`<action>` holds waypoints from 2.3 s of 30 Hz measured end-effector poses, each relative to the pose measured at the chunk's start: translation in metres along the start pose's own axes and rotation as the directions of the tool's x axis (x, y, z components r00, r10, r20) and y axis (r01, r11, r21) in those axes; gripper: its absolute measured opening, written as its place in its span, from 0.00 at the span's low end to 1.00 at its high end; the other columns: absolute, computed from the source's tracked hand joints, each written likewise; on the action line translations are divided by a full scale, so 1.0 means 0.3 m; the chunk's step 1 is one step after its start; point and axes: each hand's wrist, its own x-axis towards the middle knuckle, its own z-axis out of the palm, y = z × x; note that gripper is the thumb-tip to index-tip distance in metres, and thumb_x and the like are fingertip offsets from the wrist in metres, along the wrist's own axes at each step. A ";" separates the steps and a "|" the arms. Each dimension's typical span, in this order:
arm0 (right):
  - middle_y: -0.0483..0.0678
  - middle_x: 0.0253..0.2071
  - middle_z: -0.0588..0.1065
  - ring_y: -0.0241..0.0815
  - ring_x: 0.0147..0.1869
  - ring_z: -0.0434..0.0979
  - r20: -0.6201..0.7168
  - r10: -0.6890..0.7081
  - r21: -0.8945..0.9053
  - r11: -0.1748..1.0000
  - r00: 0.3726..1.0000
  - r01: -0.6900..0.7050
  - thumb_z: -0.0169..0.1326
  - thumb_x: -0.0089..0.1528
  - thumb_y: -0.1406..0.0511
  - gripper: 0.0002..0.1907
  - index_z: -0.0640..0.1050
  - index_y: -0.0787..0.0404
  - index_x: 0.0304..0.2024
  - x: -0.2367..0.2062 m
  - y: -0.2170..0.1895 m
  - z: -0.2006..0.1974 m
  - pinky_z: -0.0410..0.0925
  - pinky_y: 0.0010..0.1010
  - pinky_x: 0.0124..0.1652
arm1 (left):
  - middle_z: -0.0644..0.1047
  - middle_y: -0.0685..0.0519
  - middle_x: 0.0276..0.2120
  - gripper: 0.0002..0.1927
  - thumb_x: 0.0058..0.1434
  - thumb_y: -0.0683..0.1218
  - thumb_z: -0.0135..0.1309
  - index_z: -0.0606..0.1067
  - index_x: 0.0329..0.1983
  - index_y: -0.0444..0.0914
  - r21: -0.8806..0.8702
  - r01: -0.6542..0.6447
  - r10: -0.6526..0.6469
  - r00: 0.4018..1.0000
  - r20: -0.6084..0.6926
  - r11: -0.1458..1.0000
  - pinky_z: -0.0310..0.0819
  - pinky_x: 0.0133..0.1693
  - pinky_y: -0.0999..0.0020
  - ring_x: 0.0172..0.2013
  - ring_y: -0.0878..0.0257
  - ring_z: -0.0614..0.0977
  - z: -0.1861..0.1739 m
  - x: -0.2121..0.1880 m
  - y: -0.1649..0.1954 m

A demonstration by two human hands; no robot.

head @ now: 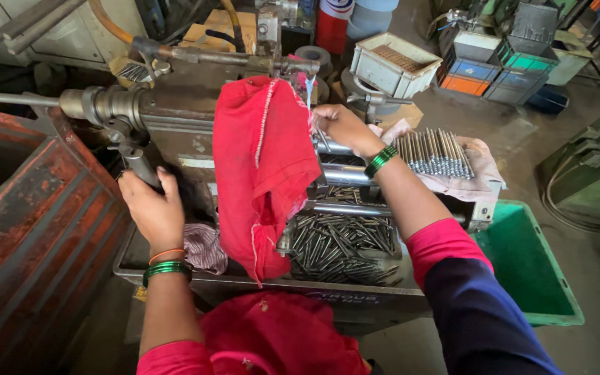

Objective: The person operates a manual machine by repeatedly inserting metal pins into a slot and pulling a lever to process them. They occasionally wipe the machine with a cloth. The processed pins fall into a tray below.

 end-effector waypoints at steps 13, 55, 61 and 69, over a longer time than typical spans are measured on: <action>0.46 0.46 0.83 0.30 0.48 0.78 0.029 0.032 -0.146 0.989 0.999 -0.027 0.50 0.64 0.73 0.16 0.81 0.63 0.53 -0.012 -0.070 0.002 0.69 0.26 0.52 | 0.69 0.30 0.49 0.18 0.73 0.47 0.53 0.65 0.52 0.26 0.021 -0.017 0.017 1.000 -0.005 1.000 0.66 0.51 0.42 0.50 0.29 0.71 -0.003 0.000 0.008; 0.48 0.35 0.81 0.35 0.36 0.80 -0.579 0.276 0.754 0.540 0.767 0.375 0.55 0.68 0.64 0.11 0.80 0.67 0.45 -0.097 0.069 0.208 0.75 0.25 0.42 | 0.69 0.32 0.47 0.17 0.73 0.47 0.53 0.65 0.49 0.27 0.004 -0.031 0.031 0.999 0.007 0.999 0.65 0.52 0.43 0.50 0.31 0.71 0.001 0.002 -0.007; 0.47 0.33 0.79 0.34 0.34 0.78 -0.585 0.263 0.746 0.545 0.768 0.382 0.56 0.68 0.63 0.11 0.80 0.67 0.45 -0.100 0.066 0.205 0.76 0.25 0.41 | 0.69 0.29 0.52 0.20 0.74 0.47 0.53 0.66 0.56 0.24 0.036 -0.065 0.066 0.998 -0.024 0.997 0.66 0.54 0.44 0.53 0.30 0.71 0.008 -0.001 -0.011; 0.47 0.34 0.80 0.34 0.34 0.79 -0.594 0.285 0.752 0.527 0.752 0.395 0.57 0.68 0.63 0.12 0.80 0.67 0.45 -0.095 0.059 0.214 0.75 0.24 0.41 | 0.69 0.30 0.50 0.20 0.74 0.47 0.53 0.66 0.54 0.25 0.032 -0.051 0.052 0.998 -0.022 0.998 0.66 0.53 0.44 0.52 0.30 0.71 0.005 -0.002 -0.006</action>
